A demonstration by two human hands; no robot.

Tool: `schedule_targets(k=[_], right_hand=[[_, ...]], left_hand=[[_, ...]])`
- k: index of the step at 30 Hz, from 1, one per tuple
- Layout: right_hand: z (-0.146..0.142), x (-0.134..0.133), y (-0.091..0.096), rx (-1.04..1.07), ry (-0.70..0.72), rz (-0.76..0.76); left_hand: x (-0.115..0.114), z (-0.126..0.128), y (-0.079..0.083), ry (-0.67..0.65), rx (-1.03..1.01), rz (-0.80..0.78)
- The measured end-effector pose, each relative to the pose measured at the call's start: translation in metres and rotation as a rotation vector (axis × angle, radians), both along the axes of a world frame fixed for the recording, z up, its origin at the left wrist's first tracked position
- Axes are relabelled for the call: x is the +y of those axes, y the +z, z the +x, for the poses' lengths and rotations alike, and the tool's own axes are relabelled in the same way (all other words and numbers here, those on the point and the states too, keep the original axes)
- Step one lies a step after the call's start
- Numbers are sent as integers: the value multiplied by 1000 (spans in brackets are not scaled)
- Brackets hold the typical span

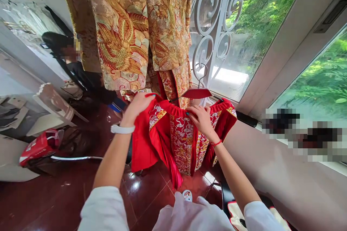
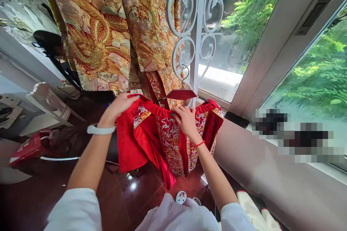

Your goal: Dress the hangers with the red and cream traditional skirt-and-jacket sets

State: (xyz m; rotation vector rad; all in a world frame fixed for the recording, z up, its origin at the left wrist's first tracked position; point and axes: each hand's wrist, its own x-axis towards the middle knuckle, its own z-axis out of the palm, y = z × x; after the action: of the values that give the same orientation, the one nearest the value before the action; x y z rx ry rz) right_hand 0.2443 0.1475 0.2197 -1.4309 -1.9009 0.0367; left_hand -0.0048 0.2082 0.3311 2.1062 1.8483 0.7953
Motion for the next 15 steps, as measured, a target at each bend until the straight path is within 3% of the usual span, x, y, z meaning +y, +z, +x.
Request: schedule_targets(k=[2, 4, 8, 12, 15], right_hand=[[-4, 4, -3, 6, -51, 8], [-5, 9, -6, 19, -105, 22], [-4, 16, -11, 33, -150, 53], [5, 9, -3, 72, -136, 103], [41, 5, 17, 108, -177, 272]], left_hand=[[-20, 29, 0, -64, 188, 7], [-43, 47, -5, -30, 358, 50], [-75, 57, -25, 7, 565, 55], [-77, 51, -38, -7, 550, 6], [-67, 46, -43, -36, 407, 7]])
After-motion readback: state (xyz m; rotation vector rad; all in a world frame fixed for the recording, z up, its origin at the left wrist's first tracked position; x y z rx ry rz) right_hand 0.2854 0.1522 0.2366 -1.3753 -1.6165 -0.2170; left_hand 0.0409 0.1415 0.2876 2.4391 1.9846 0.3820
